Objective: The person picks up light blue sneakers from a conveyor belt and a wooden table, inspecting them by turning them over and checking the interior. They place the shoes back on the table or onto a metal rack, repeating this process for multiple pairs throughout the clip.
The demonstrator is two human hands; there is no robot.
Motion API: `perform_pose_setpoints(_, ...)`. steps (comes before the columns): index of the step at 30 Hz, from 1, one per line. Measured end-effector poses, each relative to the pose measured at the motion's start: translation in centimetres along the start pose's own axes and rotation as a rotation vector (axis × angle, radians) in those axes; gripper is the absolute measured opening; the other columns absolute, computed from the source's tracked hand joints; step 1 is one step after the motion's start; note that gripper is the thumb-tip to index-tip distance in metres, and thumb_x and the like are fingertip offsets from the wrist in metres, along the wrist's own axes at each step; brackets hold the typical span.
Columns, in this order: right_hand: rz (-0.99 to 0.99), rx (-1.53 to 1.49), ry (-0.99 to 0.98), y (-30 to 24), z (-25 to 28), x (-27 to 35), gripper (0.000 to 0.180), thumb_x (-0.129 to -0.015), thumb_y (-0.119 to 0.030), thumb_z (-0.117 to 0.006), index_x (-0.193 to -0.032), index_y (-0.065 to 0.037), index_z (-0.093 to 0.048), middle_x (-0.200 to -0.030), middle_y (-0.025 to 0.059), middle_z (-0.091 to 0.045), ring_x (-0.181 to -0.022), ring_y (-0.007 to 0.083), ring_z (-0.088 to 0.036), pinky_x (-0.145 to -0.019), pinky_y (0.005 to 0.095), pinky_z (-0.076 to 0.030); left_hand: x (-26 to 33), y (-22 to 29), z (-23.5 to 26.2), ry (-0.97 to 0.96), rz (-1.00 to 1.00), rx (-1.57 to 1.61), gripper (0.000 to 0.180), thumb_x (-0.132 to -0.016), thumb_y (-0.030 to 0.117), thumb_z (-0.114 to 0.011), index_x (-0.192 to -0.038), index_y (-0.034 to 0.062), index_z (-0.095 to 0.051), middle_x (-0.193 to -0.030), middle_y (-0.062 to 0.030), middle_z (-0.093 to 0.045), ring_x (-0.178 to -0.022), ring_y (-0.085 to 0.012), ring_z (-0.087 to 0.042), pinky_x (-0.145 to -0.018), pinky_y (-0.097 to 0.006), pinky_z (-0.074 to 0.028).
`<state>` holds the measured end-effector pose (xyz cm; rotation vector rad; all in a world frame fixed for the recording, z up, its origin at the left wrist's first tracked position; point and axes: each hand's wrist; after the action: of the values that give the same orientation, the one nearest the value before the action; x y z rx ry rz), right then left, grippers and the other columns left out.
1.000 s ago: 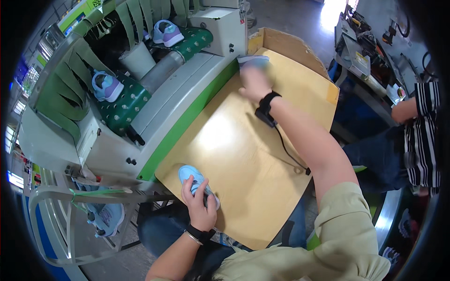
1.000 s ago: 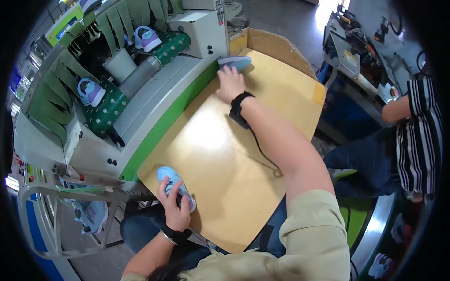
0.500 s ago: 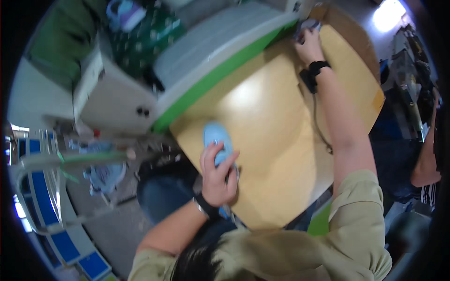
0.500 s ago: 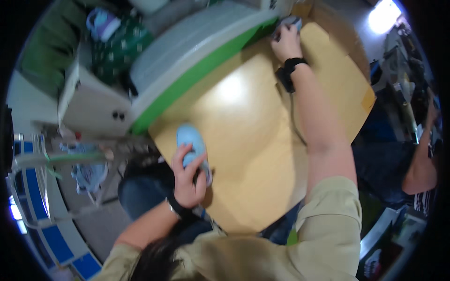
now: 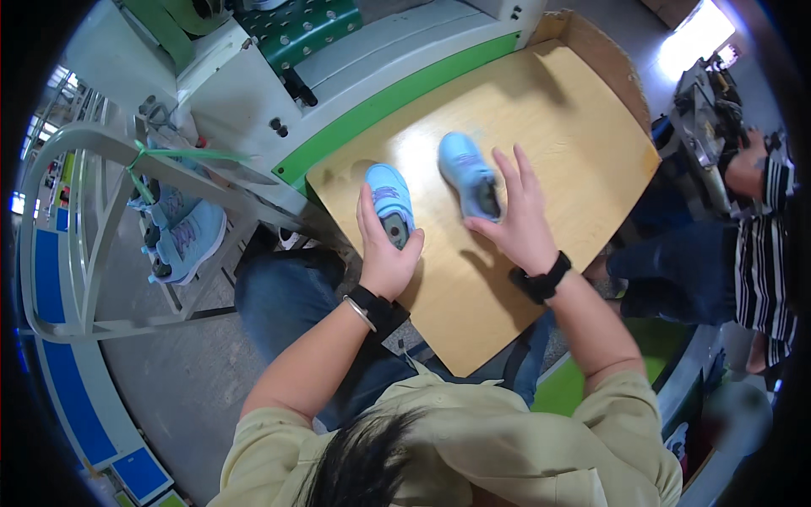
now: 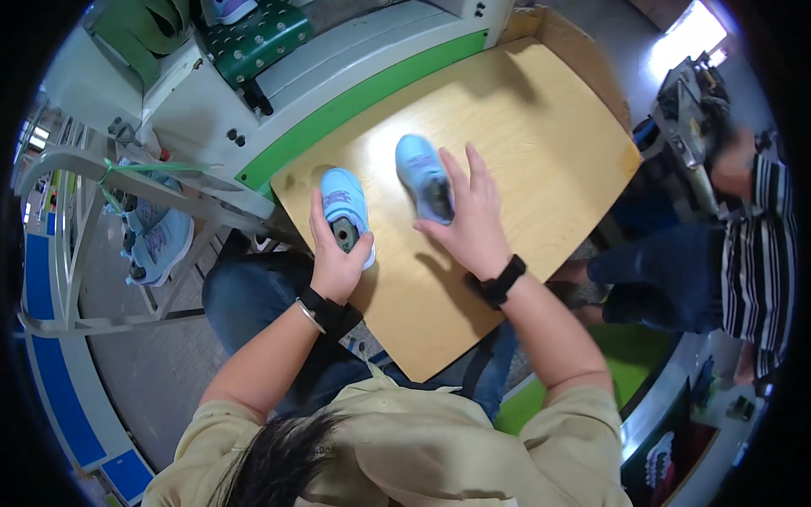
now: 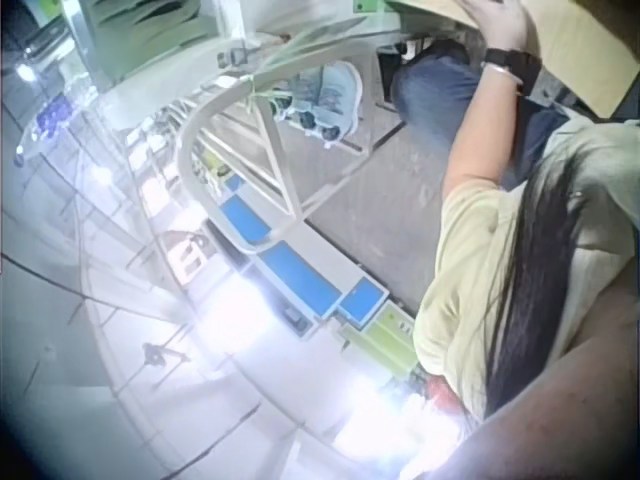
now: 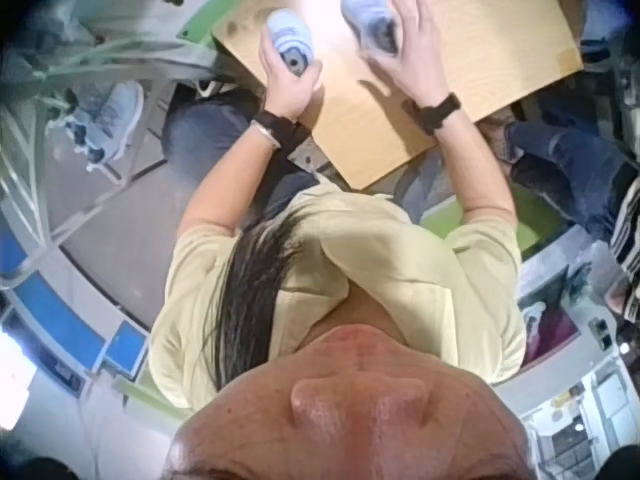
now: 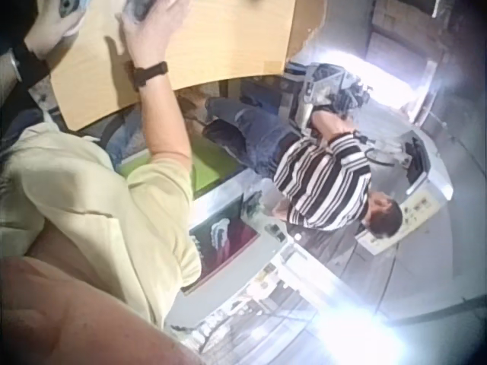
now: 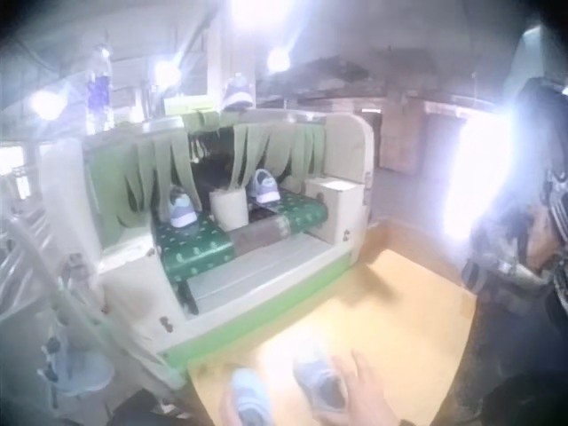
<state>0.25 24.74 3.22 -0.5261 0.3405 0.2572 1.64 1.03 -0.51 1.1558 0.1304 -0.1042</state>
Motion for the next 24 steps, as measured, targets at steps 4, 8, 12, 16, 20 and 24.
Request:
perform_pose_setpoints(4,-0.386,-0.645,-0.103,-4.0,-4.7,2.5,0.088,-0.087,-0.020,-0.077,-0.154,0.005,-0.026,-0.127,0.0295,-0.062,-0.111,0.0401,-0.066,-0.096,0.0435,-0.052,0.6,-1.7,-0.1,-0.103,-0.029,0.060,0.112,-0.083,0.018,-0.079,-0.161,0.0020,0.001,-0.164,-0.0287,-0.006,-0.153,-0.0404,-0.016,-0.124,-0.045,-0.021)
perform_pose_setpoints(8,-0.326,-0.473,-0.011,-6.0,-6.5,2.9,0.083,-0.088,-0.018,-0.074,-0.153,0.006,-0.029,-0.129,0.0273,-0.059,-0.123,0.0376,-0.059,-0.103,0.0416,-0.047,0.6,-3.1,2.6,-0.280,-0.085,0.052,0.124,-0.081,0.024,-0.085,-0.161,0.0050,0.008,-0.166,-0.0263,-0.001,-0.154,-0.0348,-0.016,-0.124,-0.043,-0.020)
perform_pose_setpoints(12,-0.327,-0.785,0.034,-5.5,-7.5,0.5,0.083,-0.087,-0.018,-0.074,-0.153,0.004,-0.029,-0.143,0.0279,-0.049,-0.136,0.0377,-0.049,-0.112,0.0414,-0.041,0.8,-2.9,2.8,-0.277,-0.126,0.041,0.132,-0.072,0.029,-0.092,-0.161,0.0048,0.002,-0.165,-0.0297,0.001,-0.155,-0.0403,-0.011,-0.124,-0.047,-0.021)
perform_pose_setpoints(16,-0.409,-0.933,-0.080,-4.6,-7.2,-0.2,0.077,-0.083,-0.013,-0.069,-0.151,-0.002,-0.033,-0.138,0.0259,-0.052,-0.127,0.0324,-0.054,-0.107,0.0391,-0.045,0.7,-3.4,2.3,-0.388,-0.071,0.280,0.130,-0.071,0.010,-0.091,-0.162,0.0069,0.003,-0.158,-0.0196,-0.019,-0.141,-0.0301,-0.035,-0.115,-0.042,-0.038)
perform_pose_setpoints(20,-0.319,-0.857,-0.144,-6.0,-3.4,2.2,0.070,-0.084,-0.009,-0.064,-0.149,-0.009,-0.039,-0.133,0.0251,-0.056,-0.113,0.0363,-0.062,-0.096,0.0413,-0.053,0.6,-1.5,4.0,-0.506,-0.093,0.170,0.127,-0.072,0.004,-0.087,-0.162,0.0066,0.002,-0.154,-0.0188,-0.027,-0.134,-0.0279,-0.042,-0.111,-0.038,-0.040)
perform_pose_setpoints(24,-0.290,-0.675,0.056,-6.2,-6.6,4.1,0.074,-0.087,-0.009,-0.066,-0.152,-0.005,-0.032,-0.149,0.0265,-0.041,-0.137,0.0428,-0.045,-0.117,0.0442,-0.037,0.6,-1.2,3.2,-0.483,-0.165,0.108,0.117,-0.078,0.004,-0.081,-0.162,0.0069,0.000,-0.159,-0.0203,-0.023,-0.141,-0.0300,-0.035,-0.115,-0.040,-0.035)
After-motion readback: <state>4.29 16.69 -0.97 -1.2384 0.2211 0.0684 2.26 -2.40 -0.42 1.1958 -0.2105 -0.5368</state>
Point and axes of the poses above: each hand's wrist, its own x-axis away from the middle knuckle, its own z-axis out of the back of the hand, y = z × x
